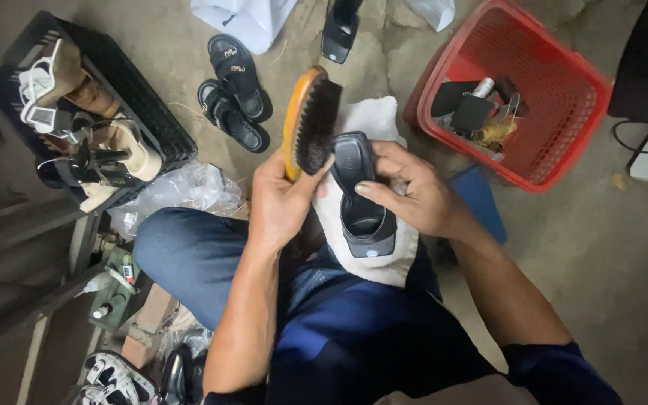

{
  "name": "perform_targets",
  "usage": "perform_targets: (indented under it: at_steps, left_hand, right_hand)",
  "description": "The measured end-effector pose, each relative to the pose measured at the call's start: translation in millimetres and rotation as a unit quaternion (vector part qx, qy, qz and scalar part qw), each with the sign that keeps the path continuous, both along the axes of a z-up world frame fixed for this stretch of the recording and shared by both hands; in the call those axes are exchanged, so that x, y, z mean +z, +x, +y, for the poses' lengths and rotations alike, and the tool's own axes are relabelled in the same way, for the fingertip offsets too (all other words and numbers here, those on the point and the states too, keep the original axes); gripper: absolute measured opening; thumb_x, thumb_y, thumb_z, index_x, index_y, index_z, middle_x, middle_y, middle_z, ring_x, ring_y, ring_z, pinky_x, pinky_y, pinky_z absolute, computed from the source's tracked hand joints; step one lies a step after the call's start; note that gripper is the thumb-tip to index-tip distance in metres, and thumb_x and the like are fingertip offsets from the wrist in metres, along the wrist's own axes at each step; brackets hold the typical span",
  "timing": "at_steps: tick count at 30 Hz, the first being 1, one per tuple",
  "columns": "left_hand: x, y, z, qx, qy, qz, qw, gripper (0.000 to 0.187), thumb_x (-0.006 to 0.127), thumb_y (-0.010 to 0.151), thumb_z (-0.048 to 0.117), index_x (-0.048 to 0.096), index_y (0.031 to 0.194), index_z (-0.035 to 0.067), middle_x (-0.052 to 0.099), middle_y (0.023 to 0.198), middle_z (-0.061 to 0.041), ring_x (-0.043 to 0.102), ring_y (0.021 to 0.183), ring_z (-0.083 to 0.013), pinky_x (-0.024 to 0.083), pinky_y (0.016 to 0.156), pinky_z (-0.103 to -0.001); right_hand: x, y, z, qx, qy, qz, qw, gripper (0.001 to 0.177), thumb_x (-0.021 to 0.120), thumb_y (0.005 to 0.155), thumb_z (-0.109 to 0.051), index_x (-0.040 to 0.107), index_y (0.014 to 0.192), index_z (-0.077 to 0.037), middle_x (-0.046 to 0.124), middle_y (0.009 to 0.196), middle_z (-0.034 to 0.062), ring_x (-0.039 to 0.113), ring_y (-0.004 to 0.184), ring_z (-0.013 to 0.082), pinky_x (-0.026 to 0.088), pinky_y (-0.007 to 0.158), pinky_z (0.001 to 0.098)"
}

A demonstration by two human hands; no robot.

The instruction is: The person sits on the floor and brushes a black sandal with a yellow-handled brush, then places it aside. They pick up a second black sandal, brush it, and place it down. They then pick up a black slide, brush it, and place it down. Finally, they pick up another black slide and begin brushing it.

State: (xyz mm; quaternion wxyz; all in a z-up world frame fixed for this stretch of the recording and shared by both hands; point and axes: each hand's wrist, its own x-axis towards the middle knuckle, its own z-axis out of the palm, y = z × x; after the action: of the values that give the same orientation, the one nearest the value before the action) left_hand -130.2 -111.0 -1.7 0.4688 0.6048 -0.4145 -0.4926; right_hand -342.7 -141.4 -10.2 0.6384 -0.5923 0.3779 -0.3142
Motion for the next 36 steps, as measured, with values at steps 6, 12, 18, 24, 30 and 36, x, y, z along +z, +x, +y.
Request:
perform_targets:
  at_steps: [6, 12, 18, 24, 30, 36]
  left_hand:
    - [34, 12, 25, 0.021, -0.039, -0.085, 0.995, 0.059, 0.062, 0.103, 0.016, 0.037, 0.154, -0.001, 0.059, 0.122, -0.035, 0.060, 0.110, -0.0348, 0.052, 0.095, -0.054]
    - [-14, -2, 73, 0.042, -0.109, -0.188, 0.975, 0.053, 0.065, 0.098, 0.016, 0.054, 0.149, 0.008, 0.062, 0.127, -0.023, 0.061, 0.116, -0.0356, 0.049, 0.100, -0.047]
    - [-33, -6, 33, 0.051, -0.235, -0.327, 0.914, 0.044, 0.075, 0.096, 0.017, 0.067, 0.140, 0.015, 0.059, 0.078, -0.008, 0.059, 0.066, -0.0243, 0.052, 0.063, -0.033]
    - [-27, -8, 39, 0.069, -0.260, -0.342, 0.900, 0.043, 0.075, 0.096, 0.020, 0.067, 0.139, 0.018, 0.057, 0.078, -0.002, 0.063, 0.065, -0.0216, 0.053, 0.063, -0.033]
    - [-20, -1, 11, 0.087, -0.273, -0.350, 0.892, 0.037, 0.072, 0.101, 0.021, 0.068, 0.137, 0.013, 0.059, 0.078, -0.009, 0.062, 0.066, -0.0277, 0.053, 0.063, -0.036]
    - [-14, -3, 32, 0.042, -0.262, -0.373, 0.889, 0.041, 0.073, 0.098, 0.023, 0.067, 0.138, 0.018, 0.054, 0.075, -0.004, 0.062, 0.064, -0.0269, 0.054, 0.061, -0.035]
  right_hand:
    - [14, 5, -2, -0.070, 0.023, -0.040, 0.996, 0.041, 0.068, 0.096, -0.004, 0.060, 0.136, 0.001, 0.075, 0.110, 0.0177, 0.068, 0.104, 0.0182, 0.059, 0.094, 0.0424]
    - [-8, 12, -9, -0.099, -0.092, 0.034, 0.990, 0.048, 0.071, 0.094, -0.007, 0.059, 0.140, 0.002, 0.071, 0.119, 0.0230, 0.065, 0.116, 0.0272, 0.052, 0.102, 0.0503]
    - [-15, 17, -8, -0.039, -0.122, 0.090, 0.988, 0.058, 0.070, 0.093, -0.004, 0.051, 0.148, 0.005, 0.067, 0.126, 0.0299, 0.063, 0.122, 0.0376, 0.049, 0.105, 0.0534]
    - [-33, 13, -6, -0.042, -0.132, 0.094, 0.986, 0.055, 0.071, 0.095, -0.006, 0.054, 0.145, 0.005, 0.068, 0.126, 0.0281, 0.064, 0.121, 0.0349, 0.049, 0.106, 0.0510]
    - [-33, 17, -6, -0.040, -0.120, 0.084, 0.988, 0.058, 0.072, 0.098, -0.013, 0.052, 0.151, -0.002, 0.068, 0.131, 0.0208, 0.062, 0.126, 0.0259, 0.048, 0.108, 0.0442]
    - [-36, 17, -7, -0.044, -0.136, 0.080, 0.987, 0.053, 0.072, 0.097, -0.011, 0.055, 0.147, 0.000, 0.067, 0.132, 0.0215, 0.061, 0.126, 0.0289, 0.048, 0.108, 0.0468]
